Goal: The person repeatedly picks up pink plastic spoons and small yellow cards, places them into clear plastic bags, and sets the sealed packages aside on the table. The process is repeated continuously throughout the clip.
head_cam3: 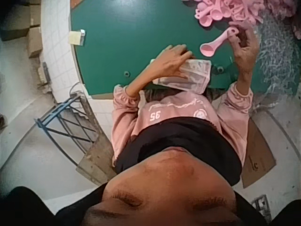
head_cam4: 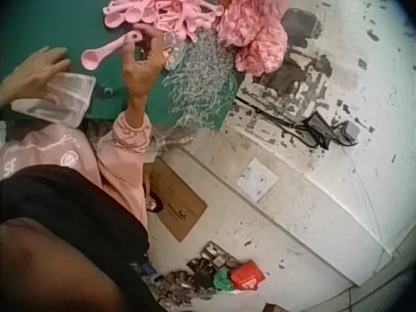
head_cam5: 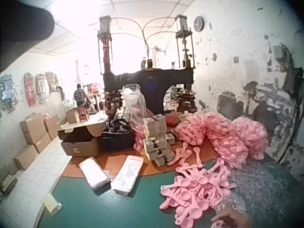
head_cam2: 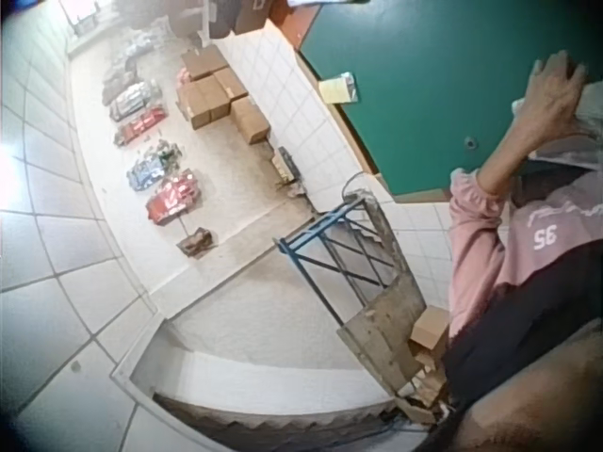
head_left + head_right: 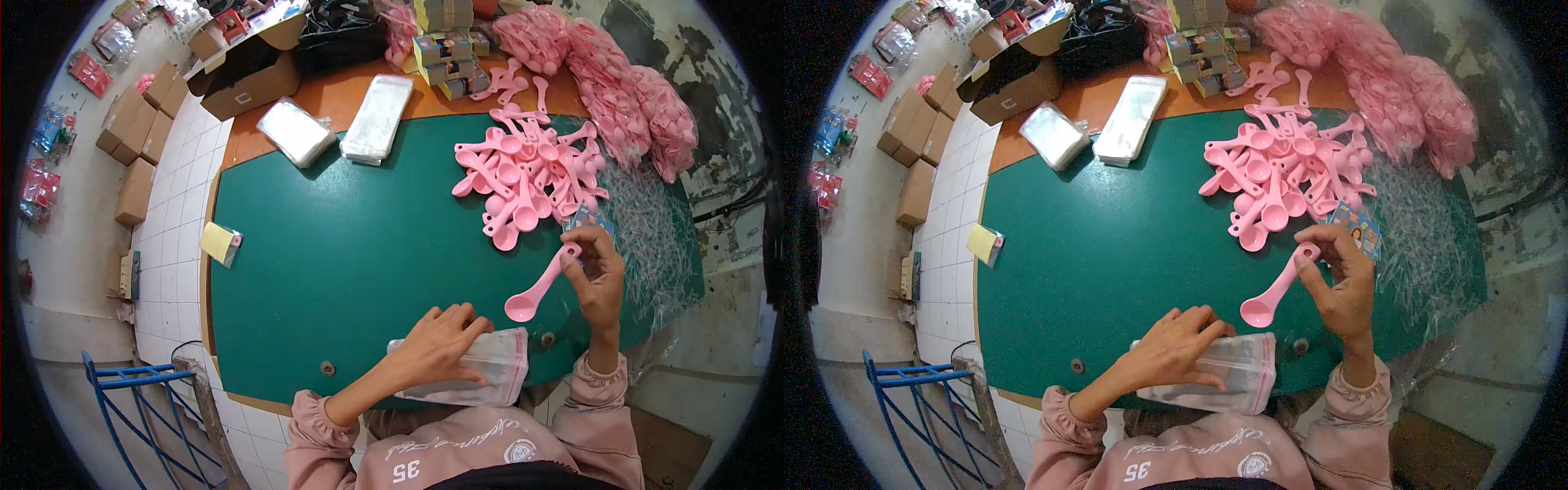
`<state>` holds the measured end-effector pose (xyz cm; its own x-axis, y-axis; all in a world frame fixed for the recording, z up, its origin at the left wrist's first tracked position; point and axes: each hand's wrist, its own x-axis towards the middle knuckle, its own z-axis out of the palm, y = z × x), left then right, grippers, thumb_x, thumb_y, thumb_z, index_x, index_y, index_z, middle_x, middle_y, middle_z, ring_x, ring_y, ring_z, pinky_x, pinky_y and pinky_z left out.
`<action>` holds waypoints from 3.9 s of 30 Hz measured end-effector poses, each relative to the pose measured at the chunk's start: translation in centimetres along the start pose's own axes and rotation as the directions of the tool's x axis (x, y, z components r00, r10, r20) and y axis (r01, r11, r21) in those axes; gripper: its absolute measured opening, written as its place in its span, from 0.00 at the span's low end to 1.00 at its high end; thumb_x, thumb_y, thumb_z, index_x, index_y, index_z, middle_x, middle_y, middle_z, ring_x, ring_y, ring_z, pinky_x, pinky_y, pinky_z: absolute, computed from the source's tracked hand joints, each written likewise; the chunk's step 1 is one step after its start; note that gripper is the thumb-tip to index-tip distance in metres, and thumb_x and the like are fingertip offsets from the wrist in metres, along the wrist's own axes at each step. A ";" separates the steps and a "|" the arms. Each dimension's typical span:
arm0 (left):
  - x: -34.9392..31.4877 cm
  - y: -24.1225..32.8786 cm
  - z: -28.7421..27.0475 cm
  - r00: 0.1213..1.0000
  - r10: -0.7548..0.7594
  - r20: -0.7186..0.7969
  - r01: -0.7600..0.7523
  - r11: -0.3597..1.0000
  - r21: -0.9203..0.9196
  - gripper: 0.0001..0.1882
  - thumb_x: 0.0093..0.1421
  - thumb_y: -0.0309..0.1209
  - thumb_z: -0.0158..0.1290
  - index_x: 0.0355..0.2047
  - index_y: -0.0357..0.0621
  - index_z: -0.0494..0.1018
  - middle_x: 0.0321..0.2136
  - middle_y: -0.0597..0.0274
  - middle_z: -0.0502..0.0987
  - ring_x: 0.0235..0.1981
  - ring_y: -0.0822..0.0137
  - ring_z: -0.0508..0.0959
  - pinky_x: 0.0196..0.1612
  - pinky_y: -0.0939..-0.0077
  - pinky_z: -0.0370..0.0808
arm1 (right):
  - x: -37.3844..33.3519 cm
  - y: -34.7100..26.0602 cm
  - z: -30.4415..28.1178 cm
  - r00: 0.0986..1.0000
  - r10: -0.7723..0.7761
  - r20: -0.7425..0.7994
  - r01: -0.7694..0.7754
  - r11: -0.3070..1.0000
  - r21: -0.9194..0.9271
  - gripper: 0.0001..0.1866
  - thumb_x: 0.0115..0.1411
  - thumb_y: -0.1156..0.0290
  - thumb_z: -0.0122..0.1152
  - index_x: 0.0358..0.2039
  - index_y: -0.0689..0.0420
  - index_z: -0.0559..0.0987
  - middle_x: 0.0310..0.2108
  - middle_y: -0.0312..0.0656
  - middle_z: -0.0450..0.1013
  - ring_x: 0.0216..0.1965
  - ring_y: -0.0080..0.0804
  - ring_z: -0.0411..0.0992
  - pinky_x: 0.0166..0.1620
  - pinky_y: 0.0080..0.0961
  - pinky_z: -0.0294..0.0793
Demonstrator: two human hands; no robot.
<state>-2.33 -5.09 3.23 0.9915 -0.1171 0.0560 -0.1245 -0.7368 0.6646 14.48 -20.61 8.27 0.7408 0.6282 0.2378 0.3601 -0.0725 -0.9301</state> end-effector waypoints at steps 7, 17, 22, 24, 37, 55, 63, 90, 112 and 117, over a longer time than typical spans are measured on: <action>-0.2 -1.5 1.1 0.996 -0.022 0.092 0.038 0.984 -0.174 0.15 0.48 0.34 0.55 0.35 0.43 0.67 0.28 0.58 0.68 0.32 0.57 0.71 0.32 0.66 0.69 | -1.0 0.3 -0.3 0.997 0.071 0.006 -0.071 0.997 0.037 0.10 0.51 0.78 0.55 0.36 0.62 0.72 0.29 0.34 0.68 0.31 0.17 0.66 0.36 0.13 0.66; -0.2 -1.9 0.7 0.999 -0.016 -0.044 0.008 0.983 -0.182 0.10 0.50 0.29 0.53 0.33 0.40 0.67 0.25 0.58 0.70 0.25 0.57 0.73 0.28 0.67 0.70 | -1.6 0.2 -0.1 0.997 0.039 0.063 -0.039 0.999 0.003 0.10 0.49 0.78 0.58 0.34 0.62 0.72 0.26 0.35 0.69 0.28 0.19 0.67 0.35 0.16 0.67; -0.5 -2.0 -0.2 0.994 -0.110 -0.017 0.105 0.980 -0.171 0.08 0.52 0.27 0.51 0.31 0.40 0.66 0.28 0.56 0.72 0.26 0.56 0.74 0.28 0.68 0.71 | -1.8 -0.2 -0.1 0.809 0.239 0.537 -0.104 0.958 -0.269 0.09 0.47 0.74 0.60 0.29 0.61 0.72 0.22 0.39 0.71 0.24 0.23 0.71 0.27 0.19 0.69; -0.6 -1.9 -1.1 0.989 -0.138 -0.052 0.123 0.965 -0.232 0.08 0.53 0.25 0.50 0.33 0.40 0.64 0.29 0.56 0.72 0.28 0.58 0.75 0.29 0.69 0.71 | -2.0 0.6 -0.2 0.814 0.270 0.515 -0.137 0.950 -0.281 0.08 0.48 0.73 0.60 0.28 0.60 0.72 0.22 0.38 0.72 0.23 0.24 0.71 0.22 0.18 0.69; 0.5 -2.1 -2.3 0.862 -0.499 0.092 0.213 0.192 -0.958 0.18 0.53 0.24 0.53 0.44 0.37 0.63 0.29 0.55 0.77 0.32 0.71 0.76 0.36 0.81 0.71 | -1.6 0.6 2.1 0.981 0.072 -0.178 -0.058 0.995 0.081 0.09 0.54 0.77 0.55 0.35 0.61 0.67 0.24 0.37 0.69 0.27 0.19 0.69 0.31 0.13 0.66; 0.9 -1.5 -1.5 0.906 -0.423 -0.021 0.170 0.408 -0.897 0.17 0.55 0.28 0.52 0.44 0.35 0.67 0.30 0.62 0.77 0.32 0.76 0.75 0.37 0.83 0.70 | -1.3 -0.7 4.0 0.993 0.108 0.049 -0.113 0.986 0.126 0.13 0.50 0.77 0.61 0.35 0.62 0.68 0.27 0.39 0.71 0.30 0.19 0.70 0.34 0.15 0.68; 1.3 -0.9 -3.6 0.945 -0.307 0.110 0.235 0.405 -0.883 0.18 0.62 0.37 0.41 0.38 0.33 0.72 0.29 0.64 0.76 0.30 0.79 0.72 0.33 0.85 0.68 | -0.7 -0.6 4.3 0.982 -0.100 0.158 0.094 0.994 0.047 0.18 0.56 0.57 0.52 0.34 0.62 0.72 0.33 0.45 0.72 0.36 0.30 0.71 0.40 0.24 0.69; 2.1 -1.5 -4.5 0.918 -0.390 -0.073 0.090 0.383 -0.919 0.17 0.62 0.35 0.41 0.38 0.31 0.71 0.33 0.54 0.76 0.34 0.69 0.76 0.38 0.81 0.72 | 0.8 8.0 -9.1 0.894 -0.131 -0.427 -0.319 0.482 -0.816 0.10 0.53 0.72 0.55 0.36 0.62 0.71 0.26 0.45 0.71 0.27 0.34 0.70 0.32 0.29 0.69; 2.0 -1.3 -5.0 0.941 -0.339 -0.009 0.234 0.668 -0.707 0.13 0.59 0.32 0.47 0.34 0.33 0.73 0.22 0.60 0.77 0.24 0.77 0.73 0.28 0.83 0.70 | 2.1 -6.9 0.6 0.902 -0.126 0.413 0.357 0.753 -0.552 0.09 0.46 0.79 0.56 0.30 0.56 0.73 0.22 0.43 0.67 0.23 0.42 0.68 0.26 0.31 0.66; 2.4 -1.5 -5.0 0.959 -0.258 -0.120 0.111 0.727 -0.677 0.15 0.58 0.32 0.48 0.42 0.36 0.70 0.24 0.56 0.77 0.24 0.75 0.74 0.31 0.79 0.71 | 4.5 -5.0 2.8 0.770 -0.117 0.627 0.350 0.899 -0.263 0.10 0.45 0.77 0.58 0.31 0.59 0.71 0.23 0.44 0.68 0.26 0.41 0.69 0.28 0.29 0.67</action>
<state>0.39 -0.91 6.10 0.9870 0.1580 -0.0280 0.0439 -0.0978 0.9942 14.46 -15.27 13.19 0.1731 0.9780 0.1165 0.7321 -0.0487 -0.6794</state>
